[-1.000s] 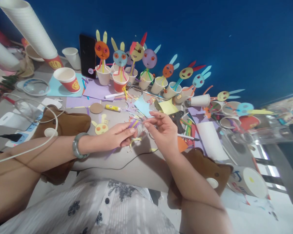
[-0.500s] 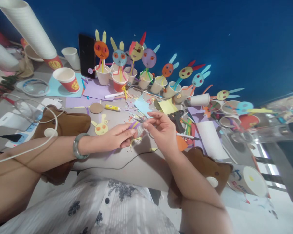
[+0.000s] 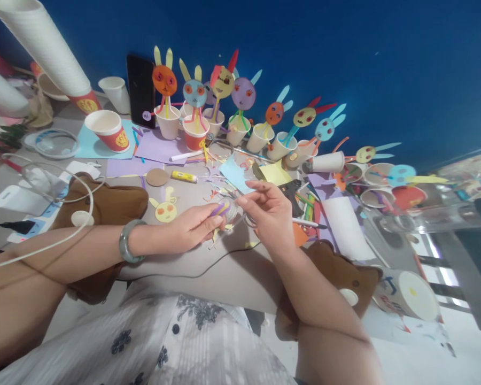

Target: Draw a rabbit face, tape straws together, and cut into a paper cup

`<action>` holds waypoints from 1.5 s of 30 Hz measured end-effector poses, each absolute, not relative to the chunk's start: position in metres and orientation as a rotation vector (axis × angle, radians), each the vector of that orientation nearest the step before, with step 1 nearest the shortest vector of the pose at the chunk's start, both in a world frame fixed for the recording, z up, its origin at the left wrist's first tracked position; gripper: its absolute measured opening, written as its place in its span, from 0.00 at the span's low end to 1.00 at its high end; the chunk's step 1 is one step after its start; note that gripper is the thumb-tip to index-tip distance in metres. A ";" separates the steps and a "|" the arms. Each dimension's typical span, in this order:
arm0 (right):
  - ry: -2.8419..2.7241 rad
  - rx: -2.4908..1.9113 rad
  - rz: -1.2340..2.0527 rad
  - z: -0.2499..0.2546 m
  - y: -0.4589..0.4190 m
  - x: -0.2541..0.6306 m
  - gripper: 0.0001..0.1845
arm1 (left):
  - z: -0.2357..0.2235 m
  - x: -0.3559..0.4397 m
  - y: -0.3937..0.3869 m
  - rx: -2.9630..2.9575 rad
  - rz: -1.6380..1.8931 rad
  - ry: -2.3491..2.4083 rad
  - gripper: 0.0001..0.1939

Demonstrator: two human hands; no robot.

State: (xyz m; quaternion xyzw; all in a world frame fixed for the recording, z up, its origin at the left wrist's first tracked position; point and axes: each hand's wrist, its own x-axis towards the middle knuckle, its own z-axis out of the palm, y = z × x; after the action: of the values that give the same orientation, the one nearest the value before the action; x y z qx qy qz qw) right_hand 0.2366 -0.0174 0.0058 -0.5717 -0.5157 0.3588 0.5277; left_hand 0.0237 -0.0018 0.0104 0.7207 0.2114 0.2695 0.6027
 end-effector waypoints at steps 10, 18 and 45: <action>-1.079 -1.318 0.999 0.015 -0.011 0.246 0.21 | 0.014 0.021 -0.005 1.913 0.543 0.434 0.12; -1.265 -1.255 0.926 0.019 -0.024 0.232 0.20 | 0.010 0.021 0.011 1.613 0.810 0.664 0.16; -1.860 -1.352 0.921 0.035 -0.024 0.235 0.27 | 0.025 0.013 0.028 1.887 0.788 0.652 0.13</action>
State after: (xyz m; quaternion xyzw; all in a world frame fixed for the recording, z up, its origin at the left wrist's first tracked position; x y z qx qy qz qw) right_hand 0.2354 -0.0241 0.0351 -0.5159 -0.7099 0.3515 0.3261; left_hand 0.0133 0.0278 0.0246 0.7725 0.2669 0.3227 0.4773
